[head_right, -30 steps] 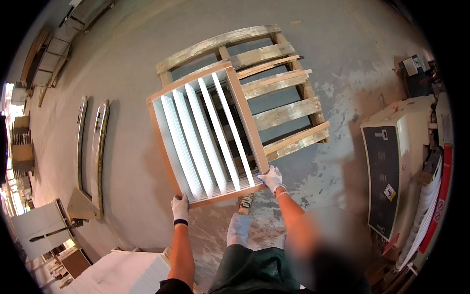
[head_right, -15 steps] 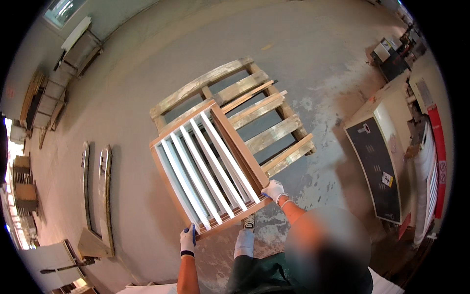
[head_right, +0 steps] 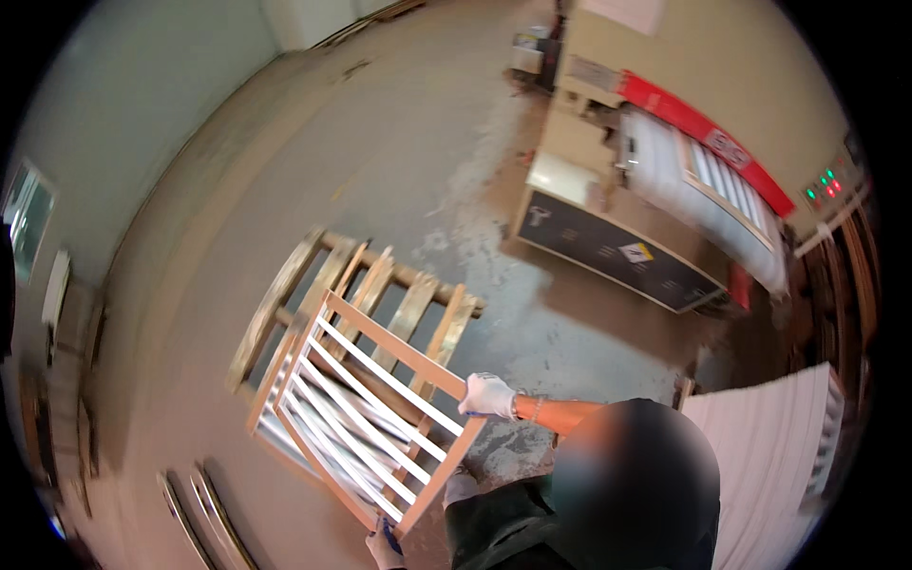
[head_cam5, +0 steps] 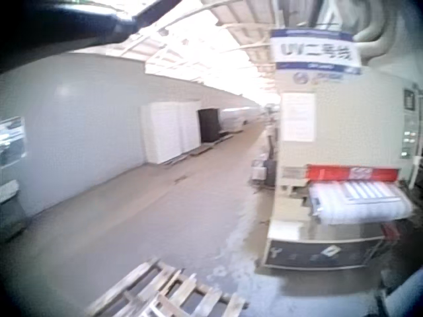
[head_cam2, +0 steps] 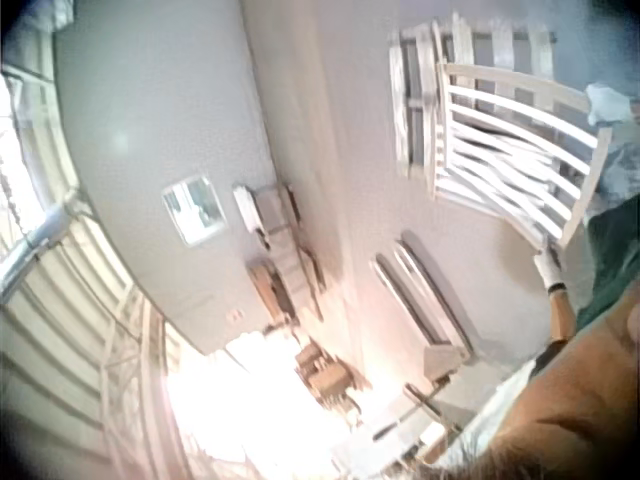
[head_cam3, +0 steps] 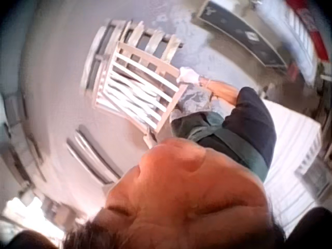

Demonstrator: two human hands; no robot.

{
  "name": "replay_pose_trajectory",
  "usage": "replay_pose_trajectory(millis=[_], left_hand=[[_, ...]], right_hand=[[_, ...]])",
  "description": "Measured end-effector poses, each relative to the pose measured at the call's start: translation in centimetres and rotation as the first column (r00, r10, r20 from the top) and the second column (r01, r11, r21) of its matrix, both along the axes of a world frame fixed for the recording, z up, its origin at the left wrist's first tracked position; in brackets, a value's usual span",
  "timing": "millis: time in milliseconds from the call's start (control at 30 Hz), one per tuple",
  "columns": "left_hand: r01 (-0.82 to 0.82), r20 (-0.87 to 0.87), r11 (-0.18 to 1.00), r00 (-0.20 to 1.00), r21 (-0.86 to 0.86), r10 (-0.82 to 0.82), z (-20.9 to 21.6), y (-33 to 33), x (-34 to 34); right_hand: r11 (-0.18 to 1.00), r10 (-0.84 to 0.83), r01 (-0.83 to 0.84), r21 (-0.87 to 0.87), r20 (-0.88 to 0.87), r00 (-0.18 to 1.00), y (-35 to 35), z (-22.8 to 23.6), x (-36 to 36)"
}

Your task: The person repeatedly picks up white wooden frames from a pallet, places them onto a conveyor belt machine, and then retrieves them after processing. The person stacks the processed frames onto a growing pile to the right.

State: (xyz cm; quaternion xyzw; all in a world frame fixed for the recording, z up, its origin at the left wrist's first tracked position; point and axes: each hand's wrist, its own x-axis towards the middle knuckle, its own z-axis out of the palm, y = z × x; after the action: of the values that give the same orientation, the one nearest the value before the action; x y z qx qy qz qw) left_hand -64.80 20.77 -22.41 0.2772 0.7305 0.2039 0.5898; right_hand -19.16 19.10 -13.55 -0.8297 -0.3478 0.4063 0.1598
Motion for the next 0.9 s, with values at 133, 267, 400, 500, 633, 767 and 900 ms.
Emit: replay_pose_trajectory(millis=[133,267,400,500,633,767,900], left_hand=[[0.235,0.012,0.968,0.971,0.088,-0.237,7.7,-2.5,8.0],[0.429,0.055,0.874,0.891,0.226,-0.451,13.7,-3.9,16.6],[0.65,-0.122,0.675,0.745,0.349,-0.655,19.4,-6.6,26.7],[0.76,-0.193,0.474,0.598,0.444,-0.778,25.9,-9.4,35.3],[0.855,-0.333,0.228,0.407,0.465,-0.85,24.4,-11.1,44.6],[0.911,-0.496,-0.022,0.203,0.412,-0.844,28.2,-16.3,53.5],[0.901,-0.333,-0.024,0.136,0.434,-0.933,27.9,-19.5,58.8]], right_hand=[[0.972,-0.233,0.234,-0.016,0.054,0.971,-13.1,7.4,4.1],[0.874,-0.484,0.486,0.003,0.09,0.871,-25.7,14.7,6.9],[0.631,-0.774,0.753,0.183,0.094,0.626,-37.9,18.3,8.5],[0.466,-0.874,0.833,0.297,0.005,0.487,-46.1,16.9,10.3],[0.175,-0.948,0.926,0.335,-0.198,0.251,-52.4,18.3,12.1],[0.028,-0.957,0.929,0.368,-0.258,0.131,-59.0,16.7,14.4],[-0.041,-0.968,0.924,0.38,-0.244,0.057,-63.3,14.4,16.3]])
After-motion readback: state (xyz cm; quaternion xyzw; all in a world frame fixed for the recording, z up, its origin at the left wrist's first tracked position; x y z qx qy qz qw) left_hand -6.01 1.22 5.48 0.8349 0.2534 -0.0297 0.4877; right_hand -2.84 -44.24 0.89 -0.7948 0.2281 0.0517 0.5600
